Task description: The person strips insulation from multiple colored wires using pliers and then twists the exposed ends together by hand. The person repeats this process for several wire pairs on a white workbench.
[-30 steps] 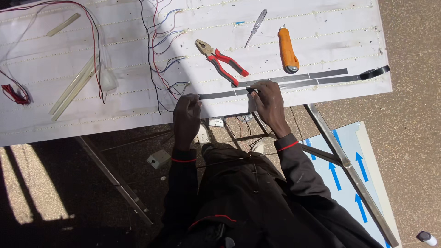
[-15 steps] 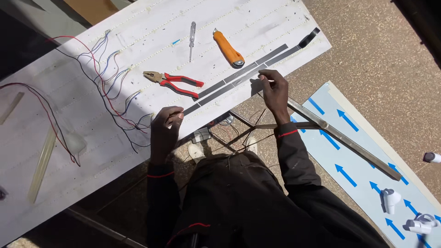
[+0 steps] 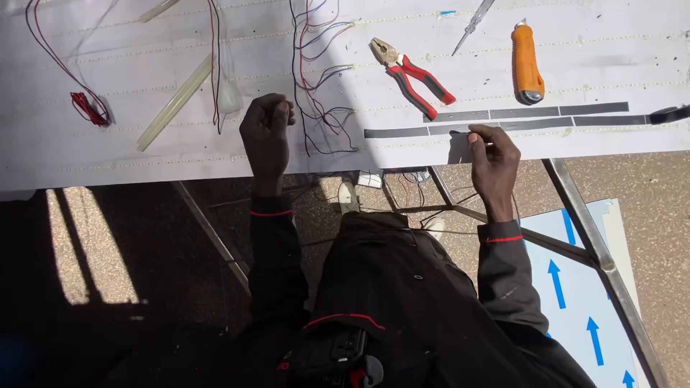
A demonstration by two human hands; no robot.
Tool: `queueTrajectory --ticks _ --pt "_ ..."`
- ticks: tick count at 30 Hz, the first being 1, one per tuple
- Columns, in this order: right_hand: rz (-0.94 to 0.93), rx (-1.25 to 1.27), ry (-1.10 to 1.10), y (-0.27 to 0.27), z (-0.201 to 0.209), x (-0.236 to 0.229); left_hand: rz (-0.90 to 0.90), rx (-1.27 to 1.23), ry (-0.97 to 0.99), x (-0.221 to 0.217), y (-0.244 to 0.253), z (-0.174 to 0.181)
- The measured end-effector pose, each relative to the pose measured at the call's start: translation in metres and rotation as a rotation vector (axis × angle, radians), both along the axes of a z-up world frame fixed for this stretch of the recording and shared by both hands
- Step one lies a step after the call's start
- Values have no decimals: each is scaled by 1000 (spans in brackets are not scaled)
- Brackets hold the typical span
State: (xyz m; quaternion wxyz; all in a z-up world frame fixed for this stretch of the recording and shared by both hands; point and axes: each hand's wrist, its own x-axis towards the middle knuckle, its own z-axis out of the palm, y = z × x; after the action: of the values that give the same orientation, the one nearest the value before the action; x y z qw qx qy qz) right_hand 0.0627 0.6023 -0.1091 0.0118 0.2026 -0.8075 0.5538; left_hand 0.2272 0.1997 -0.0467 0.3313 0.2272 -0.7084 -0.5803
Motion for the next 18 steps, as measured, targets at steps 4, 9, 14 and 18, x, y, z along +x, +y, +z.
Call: queueTrajectory --ticks 4,9,14,18 --pt "169 58 6 -59 20 10 59 36 -17 41 19 -20" --pt "537 339 165 -130 50 7 -7 178 -173 60 58 -37" --pt "548 689 173 -190 61 12 -93 274 -150 57 88 -29" --pt "564 729 -48 -194 46 0 -209 345 -162 52 95 -33"
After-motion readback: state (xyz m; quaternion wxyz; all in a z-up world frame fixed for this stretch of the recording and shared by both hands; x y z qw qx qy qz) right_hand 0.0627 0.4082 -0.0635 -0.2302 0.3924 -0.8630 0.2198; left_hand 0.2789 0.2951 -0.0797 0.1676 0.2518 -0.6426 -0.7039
